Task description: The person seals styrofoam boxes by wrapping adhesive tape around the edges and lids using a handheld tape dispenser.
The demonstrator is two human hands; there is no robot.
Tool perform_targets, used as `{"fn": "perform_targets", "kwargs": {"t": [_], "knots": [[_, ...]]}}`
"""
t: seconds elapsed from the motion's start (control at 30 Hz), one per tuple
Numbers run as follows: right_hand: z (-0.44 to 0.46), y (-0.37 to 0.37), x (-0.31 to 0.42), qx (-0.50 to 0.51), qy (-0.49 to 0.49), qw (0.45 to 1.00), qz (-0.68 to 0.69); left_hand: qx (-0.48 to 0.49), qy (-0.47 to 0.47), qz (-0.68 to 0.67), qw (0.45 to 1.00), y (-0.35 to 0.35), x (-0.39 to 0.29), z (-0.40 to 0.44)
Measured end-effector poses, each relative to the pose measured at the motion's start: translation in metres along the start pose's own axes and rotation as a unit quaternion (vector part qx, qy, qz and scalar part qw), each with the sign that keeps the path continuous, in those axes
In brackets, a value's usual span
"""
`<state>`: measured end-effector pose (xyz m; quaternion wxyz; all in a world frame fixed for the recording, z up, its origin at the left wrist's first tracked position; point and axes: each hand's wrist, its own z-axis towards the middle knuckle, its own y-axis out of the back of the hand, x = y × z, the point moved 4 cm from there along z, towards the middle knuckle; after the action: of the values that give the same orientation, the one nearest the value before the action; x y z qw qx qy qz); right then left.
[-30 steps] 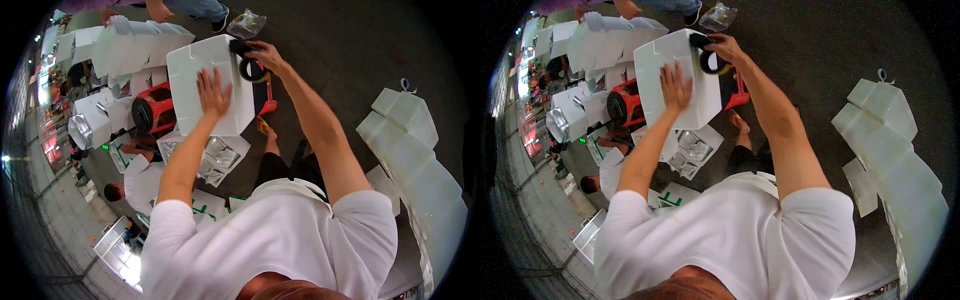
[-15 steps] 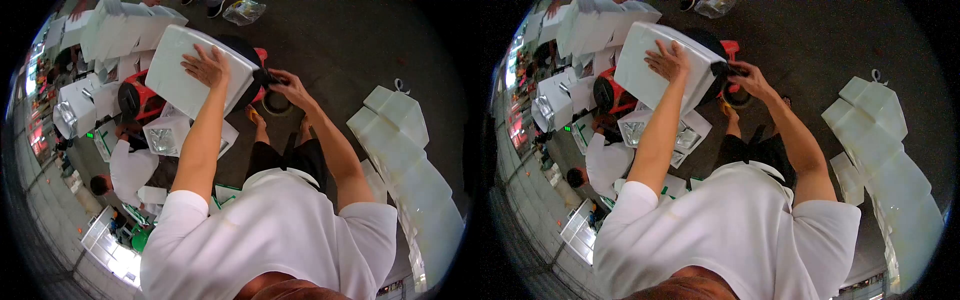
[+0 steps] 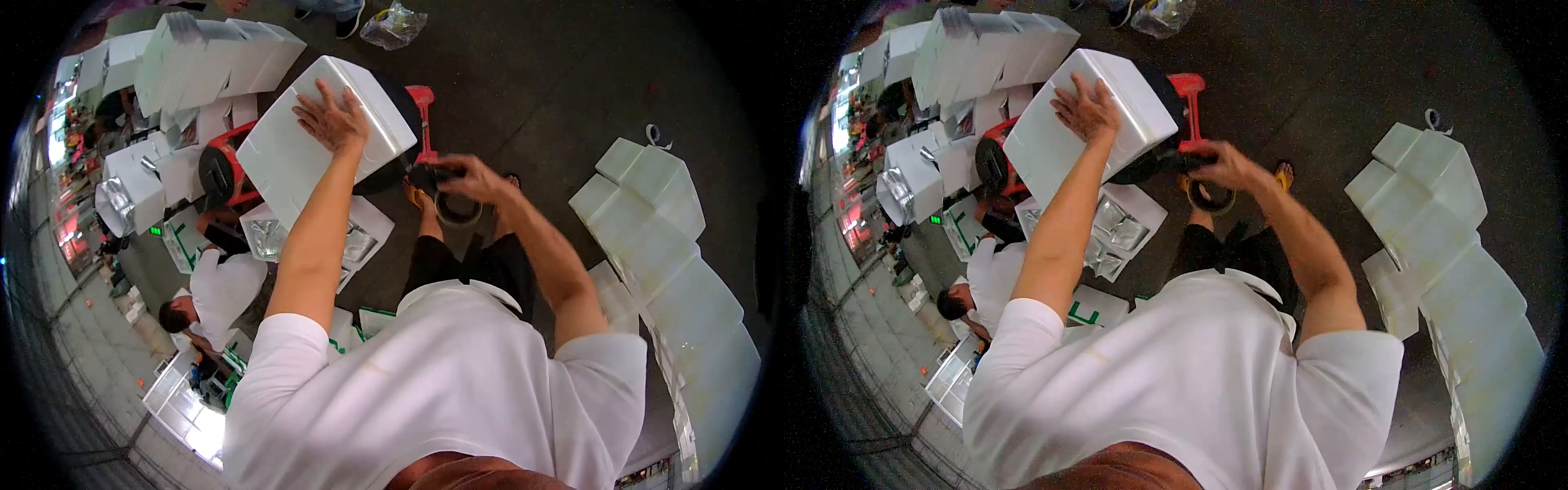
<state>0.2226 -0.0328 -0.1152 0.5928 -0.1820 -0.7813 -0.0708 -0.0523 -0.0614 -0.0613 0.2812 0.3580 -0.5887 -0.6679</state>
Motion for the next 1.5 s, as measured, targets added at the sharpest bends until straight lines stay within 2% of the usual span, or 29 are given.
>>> {"fn": "perform_targets", "kwargs": {"t": [0.07, 0.13, 0.17, 0.2, 0.27, 0.3, 0.33, 0.37, 0.4, 0.43, 0.5, 0.53, 0.57, 0.6, 0.73, 0.77, 0.8, 0.87, 0.9, 0.93, 1.07, 1.1, 1.13, 1.2, 1.27, 1.33, 1.43, 1.47, 1.5], "knots": [[-0.013, -0.012, 0.005, -0.009, -0.096, 0.992, 0.080, -0.002, 0.018, -0.001, 1.000, -0.004, -0.001, 0.005], [0.002, -0.031, 0.026, -0.020, -0.093, 0.993, 0.073, -0.018, 0.060, -0.016, 0.998, -0.004, -0.001, 0.012], [0.014, -0.048, 0.043, 0.044, -0.063, 0.991, -0.108, -0.002, 0.091, -0.017, 0.996, -0.003, -0.001, 0.018], [0.014, -0.061, 0.053, 0.111, -0.037, 0.950, -0.289, -0.009, 0.084, -0.020, 0.996, 0.001, -0.007, 0.021], [-0.001, -0.085, 0.059, 0.162, 0.019, 0.938, -0.307, 0.001, 0.126, -0.015, 0.992, 0.002, -0.005, 0.022], [-0.008, -0.100, 0.041, 0.157, 0.025, 0.960, -0.231, -0.013, 0.152, 0.002, 0.988, -0.001, -0.002, 0.029], [-0.003, -0.098, 0.016, 0.155, 0.028, 0.959, -0.236, -0.017, 0.152, -0.003, 0.988, -0.004, -0.003, 0.032], [0.011, -0.072, -0.006, -0.061, 0.029, 0.993, -0.100, -0.028, 0.168, -0.013, 0.985, -0.007, -0.004, 0.036], [0.015, -0.052, -0.022, -0.271, 0.022, 0.961, 0.054, -0.031, 0.185, -0.014, 0.982, -0.009, 0.001, 0.033], [0.033, -0.023, 0.010, -0.426, 0.007, 0.876, 0.227, -0.026, 0.186, -0.007, 0.982, -0.008, 0.005, 0.029], [0.076, -0.001, 0.027, -0.579, -0.003, 0.768, 0.274, -0.051, 0.167, -0.019, 0.985, -0.005, 0.000, 0.036], [0.088, -0.010, 0.014, -0.593, -0.003, 0.790, 0.157, -0.051, 0.166, -0.019, 0.985, -0.008, 0.002, 0.036], [0.085, -0.040, 0.033, -0.621, 0.043, 0.760, 0.189, -0.068, 0.188, -0.015, 0.980, -0.009, 0.004, 0.048], [0.081, -0.065, 0.036, -0.610, 0.024, 0.776, 0.159, -0.079, 0.218, -0.013, 0.973, -0.015, 0.008, 0.049], [0.072, -0.093, 0.028, -0.607, 0.021, 0.768, 0.204, -0.114, 0.237, -0.016, 0.965, -0.022, 0.017, 0.048], [0.066, -0.083, 0.034, -0.538, 0.057, 0.809, 0.230, -0.079, 0.202, -0.024, 0.976, -0.011, 0.012, 0.048], [0.059, -0.076, 0.028, -0.547, 0.061, 0.802, 0.233, -0.039, 0.172, -0.029, 0.984, -0.011, 0.007, 0.046], [0.053, -0.062, 0.008, -0.559, 0.013, 0.801, 0.214, -0.051, 0.149, -0.064, 0.985, 0.000, 0.018, 0.024], [0.035, -0.023, 0.002, -0.507, -0.041, 0.785, 0.353, 0.008, -0.122, -0.022, 0.992, 0.018, 0.017, -0.008], [0.029, 0.019, -0.019, -0.443, -0.016, 0.807, 0.389, 0.072, -0.378, 0.030, 0.923, 0.025, 0.014, -0.041], [0.038, 0.063, -0.050, -0.366, -0.056, 0.857, 0.358, 0.074, -0.386, 0.011, 0.919, 0.015, 0.010, -0.042], [0.058, 0.085, -0.057, -0.293, -0.107, 0.920, 0.237, 0.076, -0.396, 0.006, 0.915, 0.021, 0.012, -0.047], [0.083, 0.097, -0.069, -0.287, -0.106, 0.920, 0.247, 0.080, -0.407, 0.007, 0.910, 0.022, 0.014, -0.045], [0.114, 0.111, -0.073, -0.206, -0.050, 0.964, 0.163, 0.083, -0.420, 0.002, 0.904, 0.019, 0.013, -0.046], [0.147, 0.121, -0.068, -0.192, -0.053, 0.973, 0.118, 0.083, -0.432, -0.004, 0.898, 0.019, 0.010, -0.045], [0.191, 0.095, -0.075, 0.063, -0.070, 0.990, -0.104, 0.085, -0.443, 0.001, 0.893, 0.021, 0.014, -0.047], [0.215, 0.091, -0.109, 0.075, -0.041, 0.993, -0.086, 0.075, -0.414, -0.010, 0.907, 0.012, 0.012, -0.042], [0.212, 0.100, -0.095, 0.073, -0.032, 0.991, -0.103, 0.075, -0.414, -0.010, 0.907, 0.009, 0.006, -0.036], [0.198, 0.098, -0.095, 0.054, 0.001, 0.996, -0.071, 0.063, -0.367, 0.001, 0.928, 0.008, 0.006, -0.036]]}}
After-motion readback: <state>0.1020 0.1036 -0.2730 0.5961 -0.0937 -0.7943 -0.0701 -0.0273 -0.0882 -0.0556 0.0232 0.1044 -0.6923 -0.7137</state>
